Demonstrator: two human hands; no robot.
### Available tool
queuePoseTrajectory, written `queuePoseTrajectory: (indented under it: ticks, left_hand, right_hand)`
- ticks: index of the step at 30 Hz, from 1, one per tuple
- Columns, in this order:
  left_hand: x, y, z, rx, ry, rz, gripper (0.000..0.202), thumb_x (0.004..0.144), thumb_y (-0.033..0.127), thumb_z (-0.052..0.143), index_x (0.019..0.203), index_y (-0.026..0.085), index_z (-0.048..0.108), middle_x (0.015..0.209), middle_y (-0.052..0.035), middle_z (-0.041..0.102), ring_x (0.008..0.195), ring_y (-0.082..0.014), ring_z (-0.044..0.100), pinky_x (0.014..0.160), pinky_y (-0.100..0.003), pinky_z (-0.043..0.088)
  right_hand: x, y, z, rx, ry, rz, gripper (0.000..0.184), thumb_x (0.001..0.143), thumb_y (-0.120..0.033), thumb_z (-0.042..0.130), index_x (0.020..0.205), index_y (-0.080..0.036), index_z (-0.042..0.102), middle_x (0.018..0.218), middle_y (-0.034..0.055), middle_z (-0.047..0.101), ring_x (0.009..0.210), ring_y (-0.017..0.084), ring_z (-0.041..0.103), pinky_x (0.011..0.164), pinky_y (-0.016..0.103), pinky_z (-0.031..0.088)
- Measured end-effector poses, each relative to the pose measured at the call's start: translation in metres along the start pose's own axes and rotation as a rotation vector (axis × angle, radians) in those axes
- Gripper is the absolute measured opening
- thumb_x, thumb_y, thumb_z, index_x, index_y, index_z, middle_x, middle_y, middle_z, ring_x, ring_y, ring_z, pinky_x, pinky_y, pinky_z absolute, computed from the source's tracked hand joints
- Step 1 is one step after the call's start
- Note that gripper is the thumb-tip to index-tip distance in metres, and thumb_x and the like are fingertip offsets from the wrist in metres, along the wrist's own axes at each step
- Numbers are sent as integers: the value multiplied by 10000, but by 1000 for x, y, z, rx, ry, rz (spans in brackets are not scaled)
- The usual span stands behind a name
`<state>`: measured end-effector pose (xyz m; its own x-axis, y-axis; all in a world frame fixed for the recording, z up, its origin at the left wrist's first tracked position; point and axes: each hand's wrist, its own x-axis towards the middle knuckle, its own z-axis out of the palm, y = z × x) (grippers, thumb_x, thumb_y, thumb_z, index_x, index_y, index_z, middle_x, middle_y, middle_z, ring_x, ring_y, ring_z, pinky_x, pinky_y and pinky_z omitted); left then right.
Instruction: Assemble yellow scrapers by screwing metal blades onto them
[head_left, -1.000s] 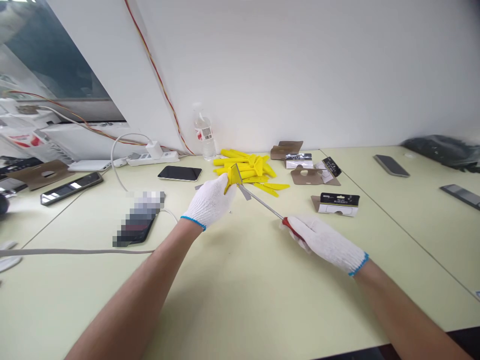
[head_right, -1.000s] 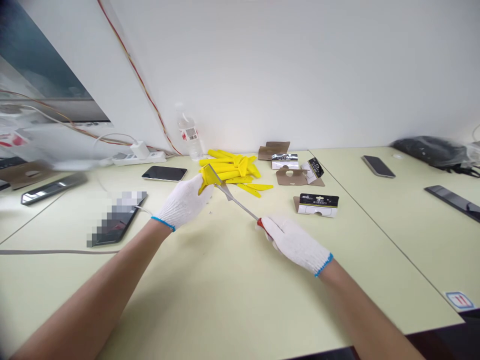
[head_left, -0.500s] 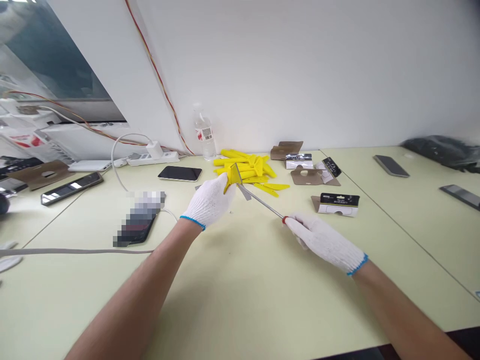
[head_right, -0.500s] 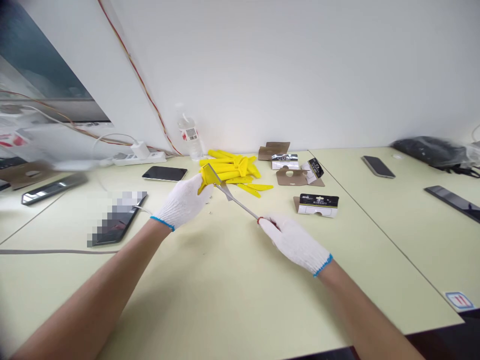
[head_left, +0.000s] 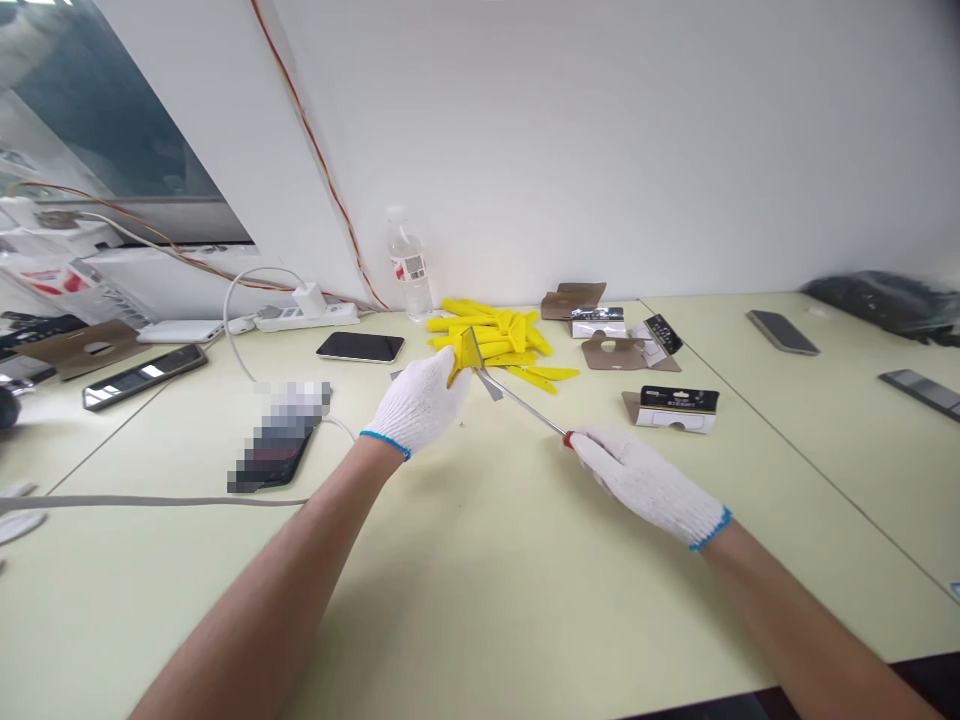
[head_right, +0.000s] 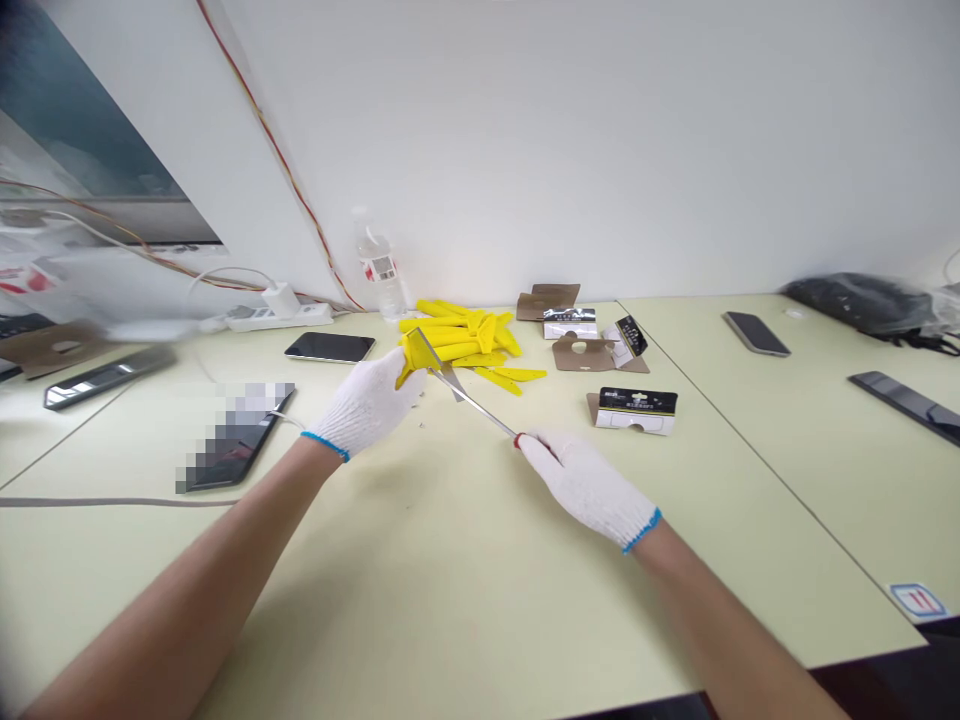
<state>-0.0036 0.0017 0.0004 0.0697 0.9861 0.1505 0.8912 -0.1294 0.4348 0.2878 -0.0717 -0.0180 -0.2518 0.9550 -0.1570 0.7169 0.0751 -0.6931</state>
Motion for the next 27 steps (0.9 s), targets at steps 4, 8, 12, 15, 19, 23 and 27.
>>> queuePoseTrajectory:
  ticks: [4, 8, 12, 15, 19, 23, 27]
  left_hand:
    - [0, -3, 3, 14, 26, 51, 203, 1039, 378, 460, 899, 233, 489, 797, -54, 655, 689, -212, 585, 633, -307, 318]
    - [-1, -4, 5, 15, 34, 60, 227, 1034, 372, 480, 864, 226, 443, 780, -47, 634, 654, -178, 536, 617, -308, 282]
    - [-3, -1, 1, 1, 8, 71, 205, 1038, 351, 459, 874, 227, 449, 833, -47, 657, 683, -182, 541, 630, -308, 313]
    - [-3, 0, -1, -7, -2, 66, 199, 1039, 361, 455, 890, 231, 469, 876, -51, 681, 713, -194, 566, 637, -305, 333]
    - [-5, 1, -1, -19, -4, 79, 231, 1047, 352, 448, 854, 225, 454, 860, -52, 677, 668, -175, 541, 638, -297, 330]
    - [-6, 2, 0, -34, -3, 89, 220, 1055, 337, 443, 866, 225, 451, 807, -39, 642, 627, -155, 468, 620, -294, 304]
    - [-4, 2, 2, -14, 1, 58, 206, 1041, 330, 479, 867, 219, 470, 821, -49, 650, 620, -153, 433, 627, -302, 283]
  right_hand:
    - [3, -1, 1, -43, 62, 50, 342, 1014, -521, 551, 851, -228, 486, 733, -27, 525, 656, 151, 460, 607, 292, 340]
    - [4, 0, 3, -63, 81, 74, 339, 985, -520, 588, 851, -224, 492, 761, -22, 541, 682, 152, 472, 616, 286, 346]
    - [1, 2, 2, -9, 23, 27, 416, 1073, -562, 412, 855, -224, 519, 762, -8, 544, 684, 162, 471, 625, 297, 354]
    - [0, 1, 1, 2, -14, 36, 444, 1080, -582, 394, 850, -225, 524, 725, -7, 547, 651, 163, 478, 612, 301, 356]
    - [0, -2, 1, -32, 1, 162, 460, 1041, -623, 479, 809, -226, 475, 643, -23, 538, 591, 154, 486, 577, 296, 345]
    - [2, 0, 4, -19, -33, 203, 472, 1049, -632, 445, 802, -229, 433, 665, -18, 571, 576, 146, 488, 552, 291, 340]
    - [2, 6, 3, -56, 4, 86, 445, 1074, -557, 383, 792, -226, 478, 685, -5, 533, 607, 156, 468, 567, 302, 328]
